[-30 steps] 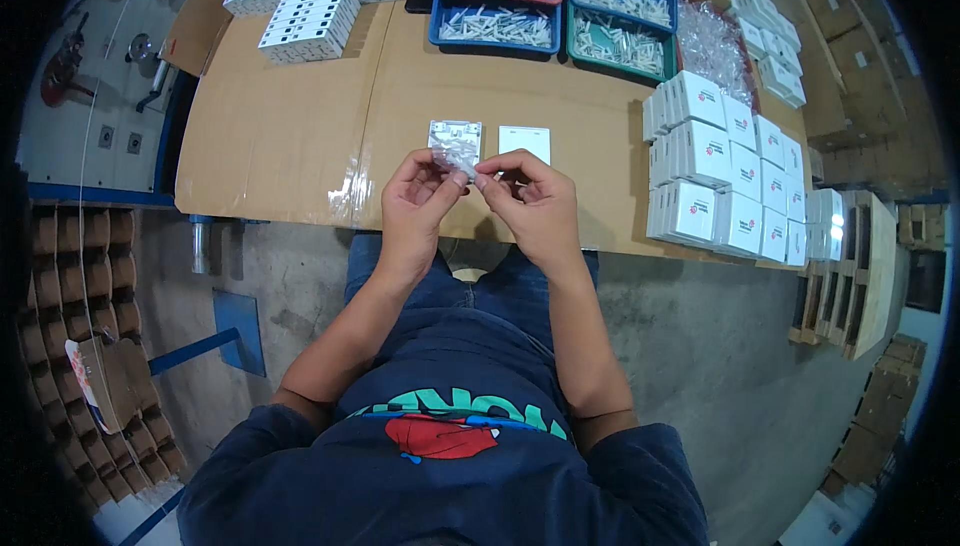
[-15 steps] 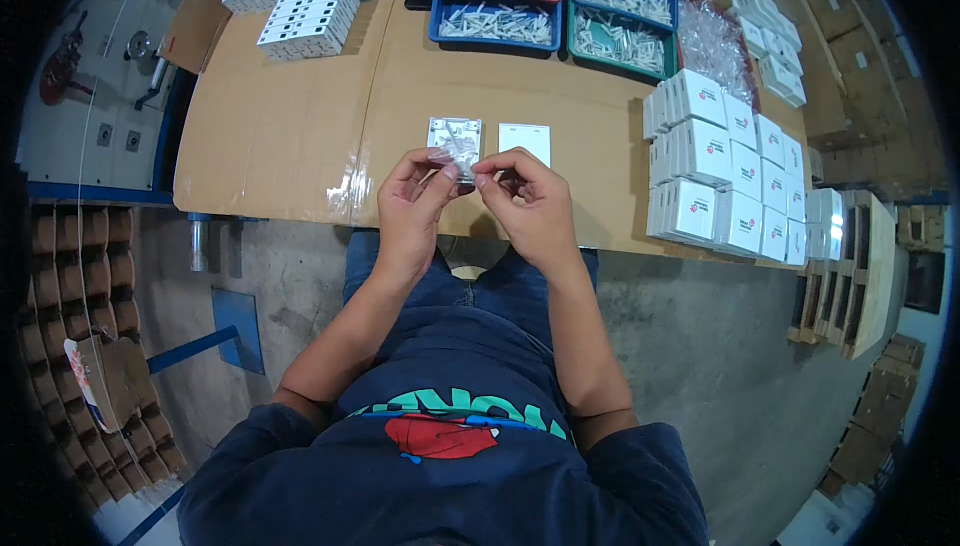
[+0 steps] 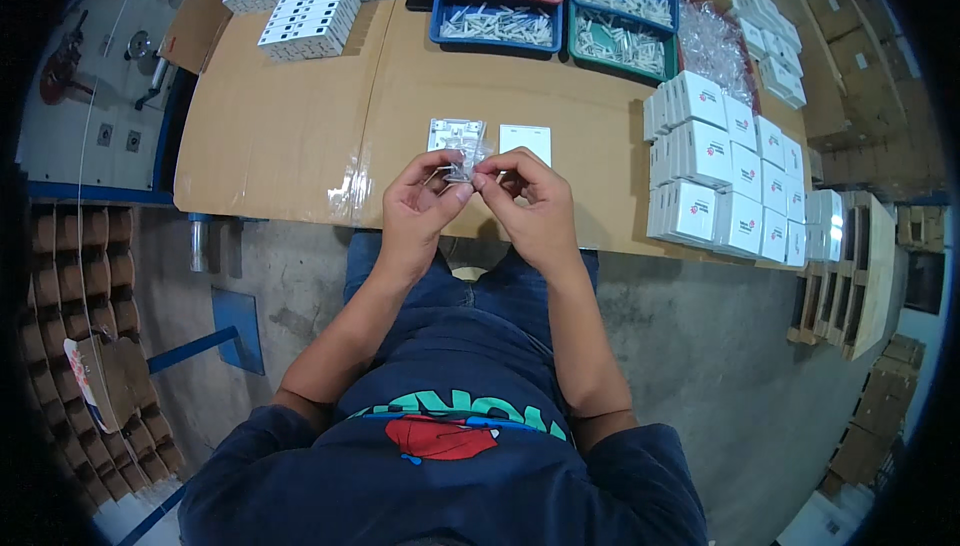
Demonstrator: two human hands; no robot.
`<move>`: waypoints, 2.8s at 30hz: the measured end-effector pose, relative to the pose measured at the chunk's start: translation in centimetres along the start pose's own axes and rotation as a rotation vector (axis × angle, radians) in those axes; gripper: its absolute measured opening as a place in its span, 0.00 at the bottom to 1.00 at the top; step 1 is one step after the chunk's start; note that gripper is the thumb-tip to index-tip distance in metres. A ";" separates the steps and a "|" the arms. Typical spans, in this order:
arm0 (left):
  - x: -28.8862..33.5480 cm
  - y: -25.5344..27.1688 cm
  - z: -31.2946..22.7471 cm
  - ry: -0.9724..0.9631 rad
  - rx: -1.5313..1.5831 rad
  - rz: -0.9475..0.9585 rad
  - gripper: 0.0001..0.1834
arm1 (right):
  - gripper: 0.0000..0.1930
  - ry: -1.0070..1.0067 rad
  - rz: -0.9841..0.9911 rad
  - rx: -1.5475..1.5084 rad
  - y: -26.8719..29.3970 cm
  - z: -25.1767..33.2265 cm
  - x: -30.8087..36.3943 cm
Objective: Packaging small blue plastic parts into white cardboard boxes.
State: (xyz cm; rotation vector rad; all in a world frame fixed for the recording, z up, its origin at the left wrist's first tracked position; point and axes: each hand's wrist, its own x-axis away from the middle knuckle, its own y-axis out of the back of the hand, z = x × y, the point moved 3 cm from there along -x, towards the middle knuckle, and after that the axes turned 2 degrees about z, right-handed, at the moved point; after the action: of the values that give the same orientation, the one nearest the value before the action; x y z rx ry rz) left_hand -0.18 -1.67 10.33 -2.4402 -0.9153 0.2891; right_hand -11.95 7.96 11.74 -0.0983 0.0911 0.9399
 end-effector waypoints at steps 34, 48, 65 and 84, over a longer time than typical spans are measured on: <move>-0.1 0.3 1.3 0.160 -0.026 -0.005 0.06 | 0.10 -0.121 0.047 -0.248 0.9 -0.6 -0.3; -0.2 0.6 1.7 0.204 0.031 0.013 0.11 | 0.09 -0.184 0.039 -0.232 0.9 -1.2 -0.6; -0.1 0.9 2.1 0.151 -0.116 0.052 0.17 | 0.09 -0.149 -0.011 -0.224 1.1 -0.9 -0.5; 0.2 1.4 2.1 0.298 -0.055 -0.065 0.09 | 0.09 -0.142 0.025 -0.032 1.2 -0.7 -0.2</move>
State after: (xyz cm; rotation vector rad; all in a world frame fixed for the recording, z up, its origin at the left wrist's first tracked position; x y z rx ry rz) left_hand -0.05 -1.64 7.82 -2.4121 -0.8763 -0.1221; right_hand -13.12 8.39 11.00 -0.0595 -0.0542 0.9710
